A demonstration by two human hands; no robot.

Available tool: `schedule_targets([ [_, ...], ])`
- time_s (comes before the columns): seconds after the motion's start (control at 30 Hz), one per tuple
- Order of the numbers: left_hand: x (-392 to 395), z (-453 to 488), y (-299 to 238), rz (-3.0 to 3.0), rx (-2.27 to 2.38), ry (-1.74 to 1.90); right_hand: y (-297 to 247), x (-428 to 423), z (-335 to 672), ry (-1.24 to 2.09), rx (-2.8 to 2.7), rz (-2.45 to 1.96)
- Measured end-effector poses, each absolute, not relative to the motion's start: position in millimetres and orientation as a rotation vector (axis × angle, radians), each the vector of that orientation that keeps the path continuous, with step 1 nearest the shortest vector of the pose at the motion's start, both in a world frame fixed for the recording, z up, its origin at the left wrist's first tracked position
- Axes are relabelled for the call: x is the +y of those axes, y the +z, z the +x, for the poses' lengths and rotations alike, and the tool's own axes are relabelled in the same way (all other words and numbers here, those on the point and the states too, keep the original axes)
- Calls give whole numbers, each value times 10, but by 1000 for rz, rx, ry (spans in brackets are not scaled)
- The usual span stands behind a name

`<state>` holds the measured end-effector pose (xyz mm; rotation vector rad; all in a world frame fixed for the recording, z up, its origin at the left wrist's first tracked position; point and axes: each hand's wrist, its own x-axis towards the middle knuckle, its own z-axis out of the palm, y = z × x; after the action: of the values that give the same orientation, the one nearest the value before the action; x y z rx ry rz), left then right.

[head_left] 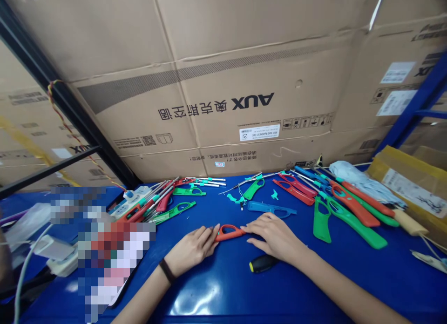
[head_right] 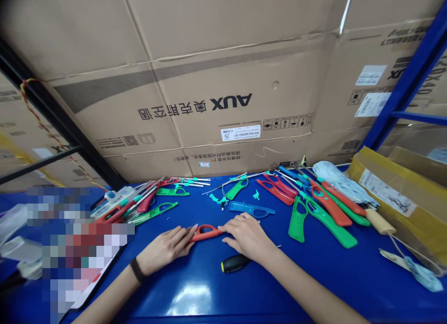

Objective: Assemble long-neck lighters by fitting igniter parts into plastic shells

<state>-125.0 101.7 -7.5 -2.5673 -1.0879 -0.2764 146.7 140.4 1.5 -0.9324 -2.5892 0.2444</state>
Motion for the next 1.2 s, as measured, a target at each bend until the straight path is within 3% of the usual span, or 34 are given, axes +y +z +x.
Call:
schedule_targets([
  [0.27,1204,-1166,-152,-2513,-1080,-439,-43,1581,1362,27,-2566,-949],
  [0.87,1153,-1080,-202,-2530,-1041,-729,-114,1594,1443,152,-2445,-681],
  [1.2,1235,-1246,-119,-2654,-1205,-835,-46,1629,1515,299,-2389,-808],
])
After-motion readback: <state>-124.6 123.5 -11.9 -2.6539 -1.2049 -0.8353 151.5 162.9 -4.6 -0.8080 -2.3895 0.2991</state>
